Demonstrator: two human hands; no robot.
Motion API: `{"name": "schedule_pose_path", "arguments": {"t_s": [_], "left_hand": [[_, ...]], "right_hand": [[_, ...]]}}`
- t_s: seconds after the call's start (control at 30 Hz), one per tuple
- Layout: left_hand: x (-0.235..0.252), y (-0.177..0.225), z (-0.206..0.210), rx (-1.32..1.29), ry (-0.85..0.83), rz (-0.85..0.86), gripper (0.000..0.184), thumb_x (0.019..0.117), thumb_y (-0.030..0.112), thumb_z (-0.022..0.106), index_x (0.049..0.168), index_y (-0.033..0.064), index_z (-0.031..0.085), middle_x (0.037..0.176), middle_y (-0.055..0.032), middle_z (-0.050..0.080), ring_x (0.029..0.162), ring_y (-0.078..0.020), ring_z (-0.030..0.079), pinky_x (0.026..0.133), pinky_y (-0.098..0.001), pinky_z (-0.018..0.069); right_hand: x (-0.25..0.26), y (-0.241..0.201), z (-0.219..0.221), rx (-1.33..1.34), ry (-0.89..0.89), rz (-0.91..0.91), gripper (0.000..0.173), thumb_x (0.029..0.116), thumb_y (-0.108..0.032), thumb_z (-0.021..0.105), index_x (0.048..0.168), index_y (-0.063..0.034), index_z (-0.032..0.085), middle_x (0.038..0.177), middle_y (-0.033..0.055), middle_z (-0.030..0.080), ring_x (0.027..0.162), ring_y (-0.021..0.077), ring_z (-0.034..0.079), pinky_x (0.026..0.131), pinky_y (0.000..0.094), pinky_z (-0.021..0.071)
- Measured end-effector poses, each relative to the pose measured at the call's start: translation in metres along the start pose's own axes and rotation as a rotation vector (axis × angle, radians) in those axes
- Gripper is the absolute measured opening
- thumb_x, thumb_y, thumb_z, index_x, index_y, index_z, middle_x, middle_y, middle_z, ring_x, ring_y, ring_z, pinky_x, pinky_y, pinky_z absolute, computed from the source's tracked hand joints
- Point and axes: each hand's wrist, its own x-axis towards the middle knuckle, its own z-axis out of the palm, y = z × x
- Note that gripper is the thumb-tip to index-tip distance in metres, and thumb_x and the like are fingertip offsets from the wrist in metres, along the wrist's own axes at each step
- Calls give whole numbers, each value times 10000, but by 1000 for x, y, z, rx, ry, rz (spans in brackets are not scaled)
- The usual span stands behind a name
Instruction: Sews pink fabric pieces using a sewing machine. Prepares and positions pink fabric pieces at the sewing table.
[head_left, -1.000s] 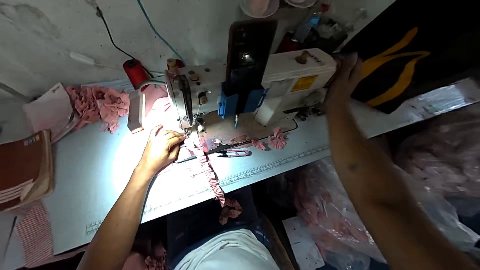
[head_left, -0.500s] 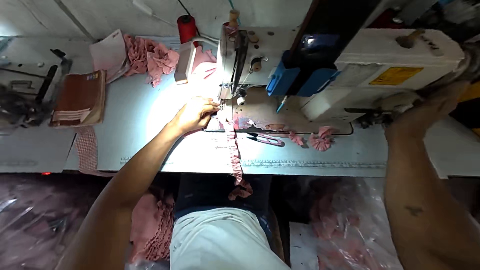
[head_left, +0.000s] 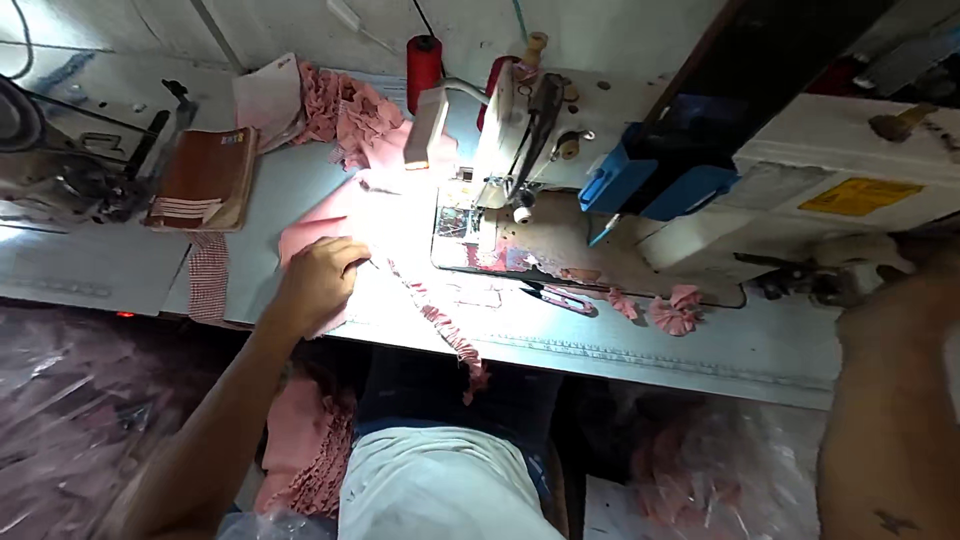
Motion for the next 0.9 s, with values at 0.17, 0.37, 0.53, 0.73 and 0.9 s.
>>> {"name": "schedule_pose_path", "arguments": {"t_s": [0.17,0.37,0.53,0.73,0.9], "left_hand": [[-31,35,5,44,66,-122,364,989,237,496,1241,143,741,1304,-34,709,1292,-259,617,1158,-595,361],[-28,59,33,47,156,-208,336,1021,356,567,1211,151,754,1281,-42,695,1284,-265,587,1157,-538,370],[-33,57,34,19,185,-195,287,1013,317,592,1164,161,780,1275,-14,717,1297,-257,594,1162,-551,357],[-32,56,37,13,208,-213,291,1015,335,580,1155,181,783,1258,8,727,1297,-246,593,1167,-539,344],[-29,54,40,46,245,-222,286,1010,359,576,1144,226,789,1228,48,741,1267,-207,621,1163,-514,362]], "right_hand": [[-120,-29,30,-37,78,-382,450,1091,-160,444,1372,191,430,1310,265,570,1196,204,589,1038,306,498],[-237,-44,117,-692,-638,-794,479,1017,-344,548,1395,-61,625,1337,283,606,1234,519,556,1025,671,427],[-234,-41,129,-815,-578,-1037,336,1084,-161,441,1269,-50,699,1058,235,701,1014,448,666,904,598,479],[-273,-93,165,-675,-869,-882,386,1030,-220,506,1361,-46,602,1117,220,653,767,389,687,595,565,548],[-304,-115,242,-588,-971,-1008,266,967,-223,647,1203,-111,700,1046,154,650,718,321,665,522,502,520]]}}
